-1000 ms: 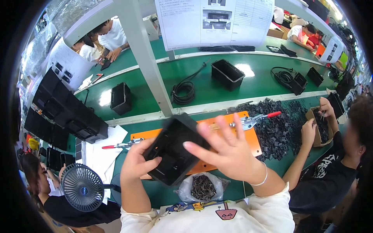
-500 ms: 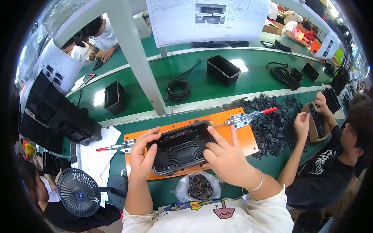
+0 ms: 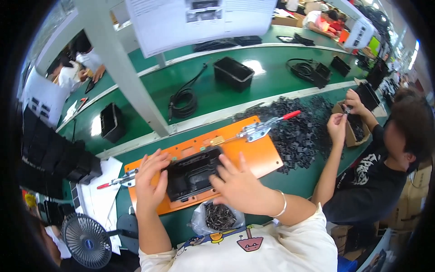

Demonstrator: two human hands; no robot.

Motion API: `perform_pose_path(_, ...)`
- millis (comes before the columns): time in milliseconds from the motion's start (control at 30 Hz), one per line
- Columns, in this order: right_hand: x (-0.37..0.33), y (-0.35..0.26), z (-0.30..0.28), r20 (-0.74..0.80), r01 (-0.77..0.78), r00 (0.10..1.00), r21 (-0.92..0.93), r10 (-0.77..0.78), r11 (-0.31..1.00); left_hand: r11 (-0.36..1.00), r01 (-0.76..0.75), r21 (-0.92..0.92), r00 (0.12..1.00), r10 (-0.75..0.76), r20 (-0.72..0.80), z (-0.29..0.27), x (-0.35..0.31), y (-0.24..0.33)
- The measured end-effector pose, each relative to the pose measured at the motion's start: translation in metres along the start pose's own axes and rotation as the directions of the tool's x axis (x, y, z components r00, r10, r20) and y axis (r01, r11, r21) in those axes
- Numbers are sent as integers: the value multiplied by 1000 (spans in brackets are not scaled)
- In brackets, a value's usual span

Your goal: Assembling plastic enclosures by manually inserting internal parts and using a toggle clamp press to secure them.

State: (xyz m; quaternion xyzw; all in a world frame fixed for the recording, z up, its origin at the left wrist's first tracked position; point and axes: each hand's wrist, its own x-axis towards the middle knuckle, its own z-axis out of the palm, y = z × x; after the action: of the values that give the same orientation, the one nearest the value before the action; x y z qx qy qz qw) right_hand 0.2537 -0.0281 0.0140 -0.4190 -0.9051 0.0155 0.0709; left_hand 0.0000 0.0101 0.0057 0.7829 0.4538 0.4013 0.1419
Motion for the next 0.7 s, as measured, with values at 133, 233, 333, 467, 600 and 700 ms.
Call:
perform_pose_path(133, -8, 23, -13, -166, -36, 982, 303, 90, 952, 984, 116, -132, 976, -138, -167, -5, -21, -10)
perform_pose_path(233, -37, 78, -1, -416, -538, 614, 402, 671, 741, 969, 135, -208, 965, -176, -196, 7, -27, -14)
perform_pose_path(333, -60, 140, 25, -185, -878, 433, 135, 882, 459, 982, 100, -163, 975, -129, -178, 18, -25, -14)
perform_pose_path(467, -55, 152, 61, -167, -862, 424, 226, 890, 453, 995, 71, -74, 982, -82, -167, 19, -27, -14)
perform_pose_path(600, -56, 166, 83, -265, -817, 434, 288, 861, 500, 991, 98, -88, 973, -114, -200, 19, -31, -18)
perform_pose_path(700, -61, 172, 86, -343, -723, 485, 359, 804, 590, 991, 98, -88, 970, -115, -213, 17, -33, -19)
